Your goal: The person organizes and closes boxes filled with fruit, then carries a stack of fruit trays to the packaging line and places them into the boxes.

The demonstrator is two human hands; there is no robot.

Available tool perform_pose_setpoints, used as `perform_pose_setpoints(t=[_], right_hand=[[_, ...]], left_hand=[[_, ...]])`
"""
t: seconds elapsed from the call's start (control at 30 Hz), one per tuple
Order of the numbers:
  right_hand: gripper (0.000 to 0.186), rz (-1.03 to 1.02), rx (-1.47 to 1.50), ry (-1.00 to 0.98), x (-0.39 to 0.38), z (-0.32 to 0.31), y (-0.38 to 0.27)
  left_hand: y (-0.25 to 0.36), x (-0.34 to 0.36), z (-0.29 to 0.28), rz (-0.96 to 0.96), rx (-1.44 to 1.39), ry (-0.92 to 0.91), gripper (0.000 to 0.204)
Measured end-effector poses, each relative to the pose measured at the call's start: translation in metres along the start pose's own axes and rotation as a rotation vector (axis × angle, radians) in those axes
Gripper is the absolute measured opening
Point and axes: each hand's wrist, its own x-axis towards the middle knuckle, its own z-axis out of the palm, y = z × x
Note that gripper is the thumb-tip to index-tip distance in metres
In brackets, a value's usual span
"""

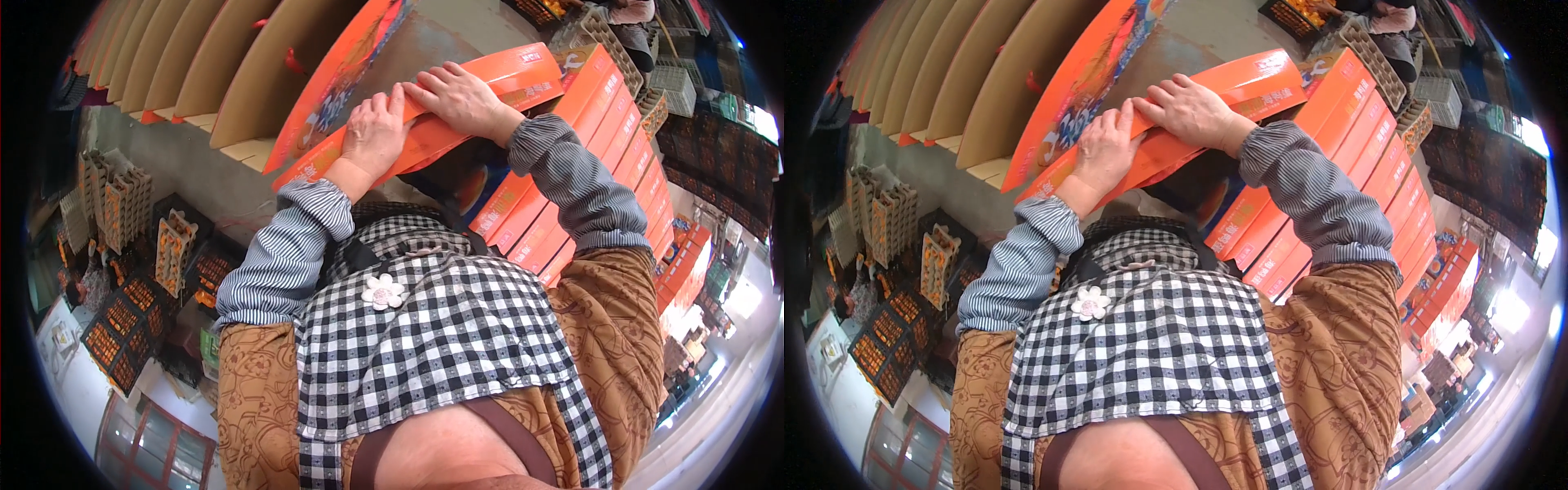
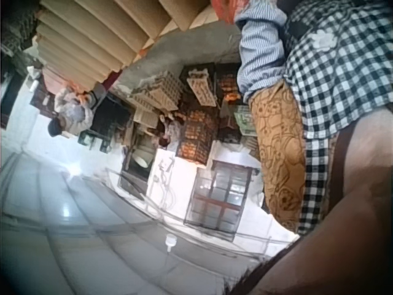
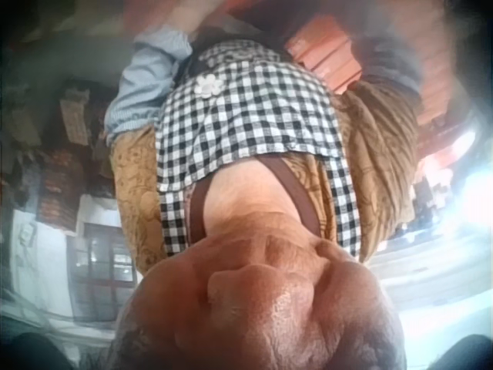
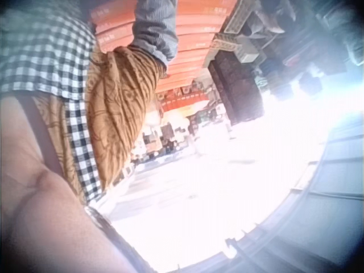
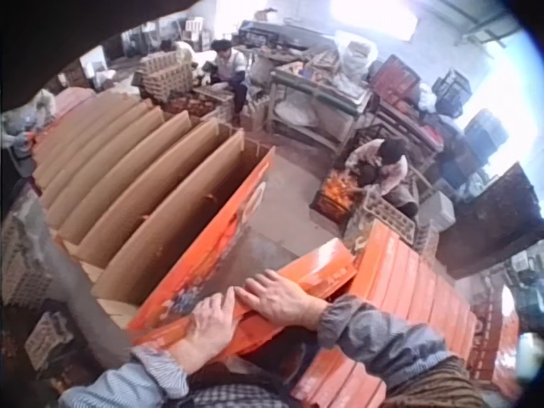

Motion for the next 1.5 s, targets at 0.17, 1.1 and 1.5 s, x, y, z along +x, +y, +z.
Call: perform_pose_setpoints(t=[0.17, 1.1, 1.5], right_hand=[[0.066, -0.032, 0.162, -0.049, -0.026, -0.018, 0.028], [0.089, 0.238, -0.125, -0.088, -0.092, -0.006, 0.113], [0.077, 0.223, -0.136, -0.048, -0.094, -0.001, 0.121]], left_hand=[[0.003, -0.005, -0.004, 0.02, 0.082, -0.012, 0.076], [0.007, -0.003, -0.007, 0.045, 0.096, -0.008, 0.074], [0.006, -0.005, -0.008, 0.055, 0.108, 0.028, 0.075]])
